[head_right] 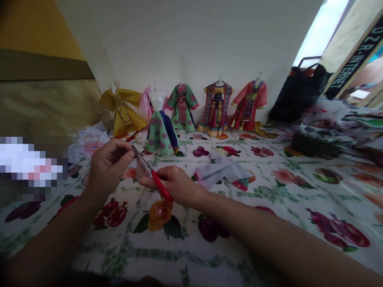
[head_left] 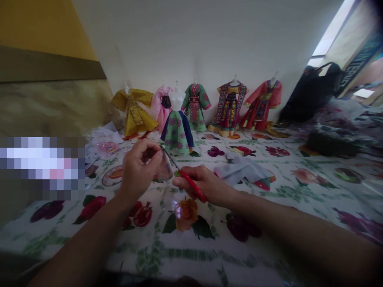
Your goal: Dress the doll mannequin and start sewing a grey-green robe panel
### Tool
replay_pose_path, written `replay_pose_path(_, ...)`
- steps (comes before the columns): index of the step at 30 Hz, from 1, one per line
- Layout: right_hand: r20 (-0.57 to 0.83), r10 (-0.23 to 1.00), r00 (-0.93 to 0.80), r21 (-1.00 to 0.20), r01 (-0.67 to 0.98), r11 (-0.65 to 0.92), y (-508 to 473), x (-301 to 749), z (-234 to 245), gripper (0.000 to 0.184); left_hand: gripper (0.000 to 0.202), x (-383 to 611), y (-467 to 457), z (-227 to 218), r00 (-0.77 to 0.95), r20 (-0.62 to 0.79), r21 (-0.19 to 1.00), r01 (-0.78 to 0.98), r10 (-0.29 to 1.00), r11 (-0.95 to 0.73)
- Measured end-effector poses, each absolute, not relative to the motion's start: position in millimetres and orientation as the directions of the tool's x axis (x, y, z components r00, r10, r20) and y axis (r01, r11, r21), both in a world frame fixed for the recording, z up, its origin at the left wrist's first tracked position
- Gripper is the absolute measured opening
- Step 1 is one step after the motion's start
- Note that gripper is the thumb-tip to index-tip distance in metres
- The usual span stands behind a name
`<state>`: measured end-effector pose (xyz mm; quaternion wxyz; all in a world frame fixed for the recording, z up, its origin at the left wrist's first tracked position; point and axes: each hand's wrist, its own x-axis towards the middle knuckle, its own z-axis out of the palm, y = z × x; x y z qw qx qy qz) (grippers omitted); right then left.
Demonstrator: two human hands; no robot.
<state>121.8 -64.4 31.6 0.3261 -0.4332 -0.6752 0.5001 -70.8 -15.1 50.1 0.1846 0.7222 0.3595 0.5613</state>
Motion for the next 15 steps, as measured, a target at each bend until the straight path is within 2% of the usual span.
replay_pose_path(6,0.013,0.896,-0.443,-0.986,0.146,0.086,-65.7,119.1,26.3,0.046,0.004,-70.1,-16.1,49.7,0.100,0.663,0.687,0.314,0.742,-0.656)
replay_pose_path(11,0.014,0.903,-0.430,-0.983,0.160,0.091,-68.2,116.5,29.5,0.052,0.004,-70.5,-17.6,51.5,0.101,0.641,0.706,0.310,0.760,-0.637)
replay_pose_path(15,-0.012,0.930,-0.369,-0.981,0.183,0.061,-66.7,119.4,34.1,0.053,0.005,-71.9,-12.6,48.6,0.088,0.610,0.757,0.228,0.787,-0.612)
